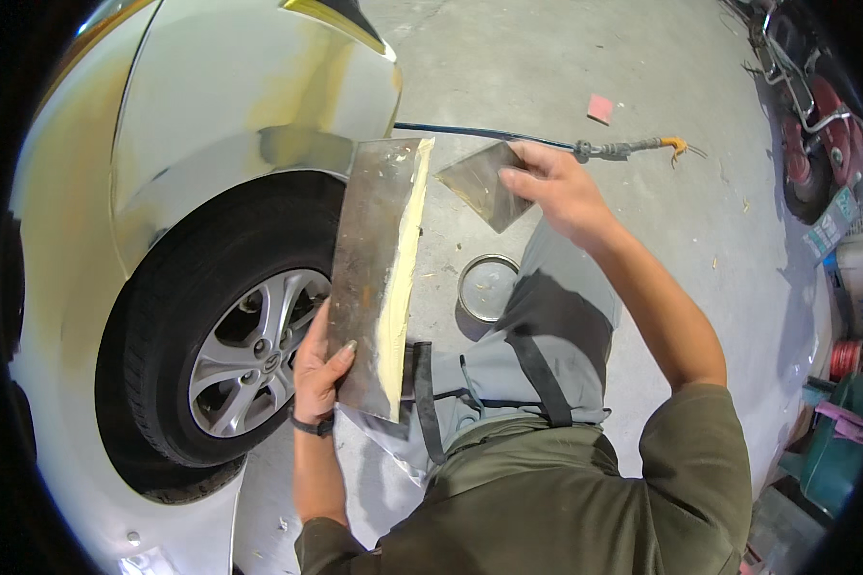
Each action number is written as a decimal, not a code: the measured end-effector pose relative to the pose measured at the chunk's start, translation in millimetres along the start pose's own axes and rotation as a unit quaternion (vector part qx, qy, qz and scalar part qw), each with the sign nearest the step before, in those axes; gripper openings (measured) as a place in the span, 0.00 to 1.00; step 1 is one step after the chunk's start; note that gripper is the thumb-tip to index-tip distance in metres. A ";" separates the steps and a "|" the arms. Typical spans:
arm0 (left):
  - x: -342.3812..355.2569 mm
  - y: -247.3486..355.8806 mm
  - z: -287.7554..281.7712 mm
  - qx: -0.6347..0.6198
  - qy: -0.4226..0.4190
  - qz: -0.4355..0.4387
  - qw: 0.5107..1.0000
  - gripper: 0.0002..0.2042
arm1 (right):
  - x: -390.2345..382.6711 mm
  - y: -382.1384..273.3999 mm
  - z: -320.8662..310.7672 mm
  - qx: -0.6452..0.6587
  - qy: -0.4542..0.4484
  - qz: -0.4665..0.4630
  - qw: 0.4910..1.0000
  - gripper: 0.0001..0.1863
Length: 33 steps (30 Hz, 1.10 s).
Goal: The person mixes a beige body filler on a metal mixing board, then uses a putty knife to apply and smooth the filler onto the front fender of a white car. The person repeatedly spreads and levels the filler over the fender surface.
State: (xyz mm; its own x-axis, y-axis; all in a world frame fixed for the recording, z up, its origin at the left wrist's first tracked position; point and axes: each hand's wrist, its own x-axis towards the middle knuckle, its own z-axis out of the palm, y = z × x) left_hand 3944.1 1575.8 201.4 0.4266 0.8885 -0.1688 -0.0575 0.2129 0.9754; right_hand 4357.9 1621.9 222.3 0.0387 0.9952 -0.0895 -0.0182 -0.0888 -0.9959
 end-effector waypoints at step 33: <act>101.3 52.7 41.5 0.157 -0.039 0.065 0.985 0.32 | -83.2 47.5 72.1 -0.054 -0.029 0.037 0.997 0.23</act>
State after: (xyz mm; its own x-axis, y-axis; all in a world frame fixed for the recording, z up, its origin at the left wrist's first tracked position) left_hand 4021.8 1660.2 241.6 0.5028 0.8635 -0.0393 0.1594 -0.0479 0.9861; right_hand 4281.8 1537.8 183.5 -0.0172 0.9862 -0.1645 0.0885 -0.1624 -0.9827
